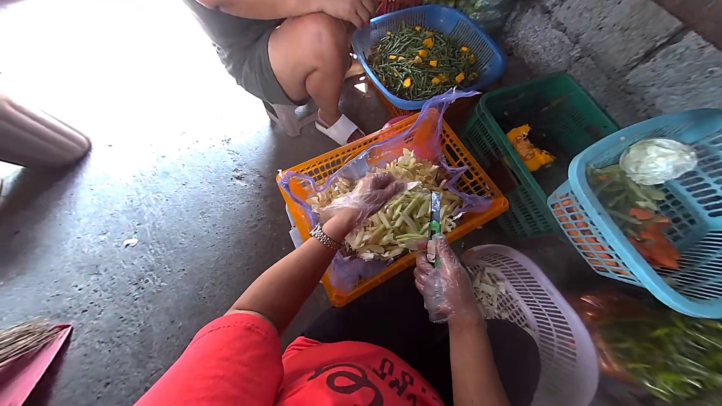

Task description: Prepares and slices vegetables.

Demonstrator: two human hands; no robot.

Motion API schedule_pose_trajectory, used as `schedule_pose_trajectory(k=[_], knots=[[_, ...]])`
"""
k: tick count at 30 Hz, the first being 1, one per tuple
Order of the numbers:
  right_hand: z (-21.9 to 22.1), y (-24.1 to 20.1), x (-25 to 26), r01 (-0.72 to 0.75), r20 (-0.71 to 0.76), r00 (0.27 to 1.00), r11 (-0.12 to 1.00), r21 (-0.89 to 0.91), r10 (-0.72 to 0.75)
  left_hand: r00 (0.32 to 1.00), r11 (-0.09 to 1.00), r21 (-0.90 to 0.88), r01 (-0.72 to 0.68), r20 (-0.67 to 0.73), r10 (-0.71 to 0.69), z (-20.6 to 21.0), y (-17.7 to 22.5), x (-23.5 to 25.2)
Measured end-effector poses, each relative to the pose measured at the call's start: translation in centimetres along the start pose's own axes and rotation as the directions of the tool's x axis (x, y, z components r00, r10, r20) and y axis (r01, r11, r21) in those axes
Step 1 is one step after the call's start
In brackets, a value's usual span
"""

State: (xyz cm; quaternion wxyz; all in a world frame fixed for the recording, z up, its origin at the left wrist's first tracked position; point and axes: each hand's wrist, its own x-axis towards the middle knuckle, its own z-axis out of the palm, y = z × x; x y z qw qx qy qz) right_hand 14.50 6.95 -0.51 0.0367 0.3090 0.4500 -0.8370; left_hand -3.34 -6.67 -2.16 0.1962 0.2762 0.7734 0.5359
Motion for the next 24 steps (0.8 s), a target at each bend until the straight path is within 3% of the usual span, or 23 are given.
schedule_pose_trajectory(k=[2,5,7,9,13,15,18,21,24], knots=[[-0.1,0.0,0.0,0.004,0.010,1.000,1.000,0.010,-0.004,0.992,0.968,0.240,0.071,0.083,-0.093,-0.3,-0.2,-0.5],[-0.1,0.0,0.0,0.015,0.027,1.000,1.000,0.015,-0.015,0.902,0.776,0.583,0.241,0.161,-0.401,1.3,-1.6,-1.8],[0.1,0.0,-0.1,0.022,0.026,0.999,1.000,0.005,-0.022,0.858,0.703,0.654,0.278,0.160,-0.488,2.7,-2.7,-2.5],[0.1,0.1,-0.2,0.034,0.021,0.999,0.999,0.001,-0.034,0.861,0.674,0.681,0.286,0.127,-0.493,3.6,-2.9,-2.9],[-0.2,0.5,-0.2,0.081,0.042,0.996,0.996,0.045,-0.083,0.888,0.717,0.647,0.259,0.133,-0.441,3.2,-3.4,-2.2],[-0.4,0.6,-0.2,0.100,0.041,0.994,0.992,0.078,-0.103,0.903,0.819,0.502,0.276,0.156,-0.400,1.8,-2.7,-1.7],[-0.4,0.8,-0.3,0.128,0.013,0.992,0.991,0.046,-0.128,0.934,0.937,-0.013,0.350,0.079,-0.348,-0.1,-0.4,-2.5],[0.0,1.6,0.4,0.278,0.038,0.961,0.945,-0.175,-0.275,0.961,0.842,-0.485,0.236,-0.008,-0.275,0.0,0.0,-2.3],[0.7,2.6,0.0,0.458,0.120,0.883,0.782,-0.422,-0.453,0.976,0.647,-0.754,0.114,-0.035,-0.213,1.8,1.0,-1.4]])
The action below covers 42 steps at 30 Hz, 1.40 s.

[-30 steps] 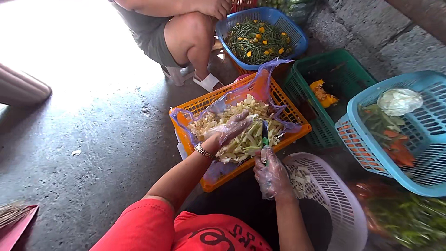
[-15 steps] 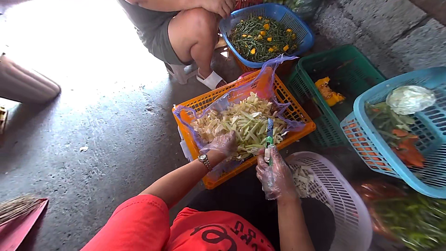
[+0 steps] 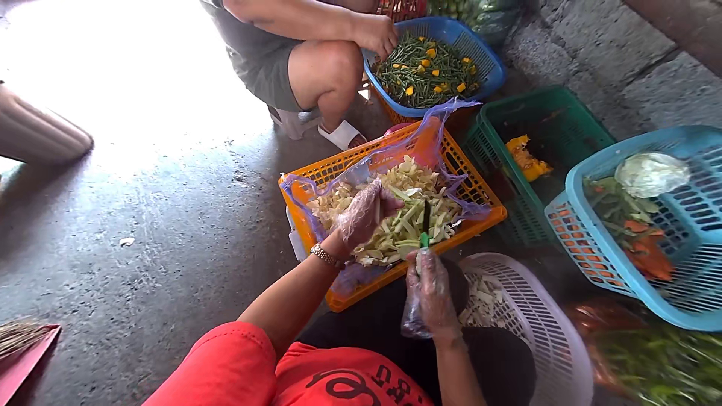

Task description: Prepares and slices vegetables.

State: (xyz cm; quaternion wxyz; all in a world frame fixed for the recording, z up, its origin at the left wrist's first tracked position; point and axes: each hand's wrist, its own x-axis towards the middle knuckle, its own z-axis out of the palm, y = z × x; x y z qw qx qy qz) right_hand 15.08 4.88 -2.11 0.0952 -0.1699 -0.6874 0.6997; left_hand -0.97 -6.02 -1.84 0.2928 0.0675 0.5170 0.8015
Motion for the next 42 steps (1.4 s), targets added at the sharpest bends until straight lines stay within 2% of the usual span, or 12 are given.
schedule_pose_trajectory(k=[3,5,9,12,21,25,32,35,39,42], knots=[[0.8,-0.1,-1.4,0.050,0.010,0.999,0.990,-0.133,-0.050,1.000,0.958,-0.287,0.000,0.028,0.008,1.9,-0.3,0.4],[1.2,-0.2,-2.1,0.091,0.005,0.996,0.983,-0.159,-0.091,0.999,0.929,-0.367,0.037,0.018,-0.033,3.1,0.3,0.1],[1.1,-0.3,-2.2,0.151,-0.048,0.984,0.948,-0.279,-0.171,0.997,0.945,-0.320,0.069,0.007,-0.071,4.6,1.6,-0.5],[1.3,-0.5,-2.2,0.134,-0.061,0.984,0.925,-0.354,-0.166,0.992,0.945,-0.310,0.108,-0.026,-0.122,4.9,2.5,-0.8],[1.6,-0.7,-2.5,0.121,-0.079,0.982,0.897,-0.424,-0.170,0.985,0.951,-0.272,0.149,-0.045,-0.167,5.3,3.0,-1.5],[1.7,-0.6,-2.5,0.104,-0.107,0.981,0.904,-0.416,-0.163,0.984,0.951,-0.261,0.168,-0.009,-0.176,5.2,2.6,-1.6],[1.9,-0.8,-1.7,0.034,-0.138,0.986,0.909,-0.416,-0.099,0.979,0.944,-0.261,0.201,0.039,-0.198,6.0,1.9,-2.3],[1.6,-0.8,-1.2,0.005,-0.133,0.989,0.910,-0.414,-0.066,0.977,0.936,-0.283,0.207,0.102,-0.186,6.2,0.9,-2.7],[1.6,-1.2,-0.8,-0.037,-0.142,0.990,0.904,-0.425,-0.026,0.973,0.911,-0.341,0.230,0.103,-0.207,6.4,0.8,-2.7],[1.5,-1.8,-1.0,-0.094,-0.116,0.992,0.893,-0.440,0.047,0.976,0.927,-0.304,0.218,0.095,-0.198,6.4,0.7,-3.0]])
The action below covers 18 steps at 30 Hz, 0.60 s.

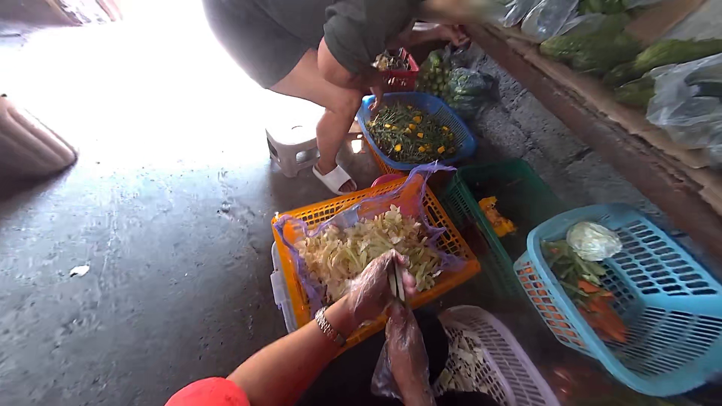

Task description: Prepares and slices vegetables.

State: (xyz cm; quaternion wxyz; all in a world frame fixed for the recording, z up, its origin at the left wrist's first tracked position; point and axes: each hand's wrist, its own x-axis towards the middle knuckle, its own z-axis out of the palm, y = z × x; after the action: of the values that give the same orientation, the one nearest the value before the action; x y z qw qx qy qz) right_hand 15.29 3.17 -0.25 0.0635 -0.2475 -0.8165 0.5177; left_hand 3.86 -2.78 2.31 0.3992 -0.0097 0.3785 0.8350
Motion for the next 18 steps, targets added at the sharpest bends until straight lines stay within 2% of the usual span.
schedule_pose_trajectory(k=[6,8,11,15,18], knots=[[-0.5,-0.9,0.3,-0.002,0.023,1.000,1.000,-0.026,0.003,0.996,0.998,-0.007,-0.055,0.065,0.055,-0.5,-0.5,0.3],[-0.6,-0.8,0.6,-0.008,0.041,0.999,1.000,-0.029,0.010,0.994,0.990,0.113,-0.079,0.085,0.069,-0.4,-0.6,0.1],[-0.8,-1.0,0.7,-0.053,0.105,0.993,0.998,-0.021,0.054,0.994,0.963,0.246,-0.112,0.042,0.105,-0.3,-0.6,0.1],[-0.8,-1.0,1.3,-0.048,0.176,0.983,0.997,-0.055,0.057,0.986,0.939,0.306,-0.160,0.015,0.163,-1.5,-1.0,0.8],[-0.7,-0.3,2.0,0.025,0.232,0.973,1.000,-0.004,-0.023,0.985,0.953,0.251,-0.168,0.004,0.172,-2.7,-1.4,1.5]])
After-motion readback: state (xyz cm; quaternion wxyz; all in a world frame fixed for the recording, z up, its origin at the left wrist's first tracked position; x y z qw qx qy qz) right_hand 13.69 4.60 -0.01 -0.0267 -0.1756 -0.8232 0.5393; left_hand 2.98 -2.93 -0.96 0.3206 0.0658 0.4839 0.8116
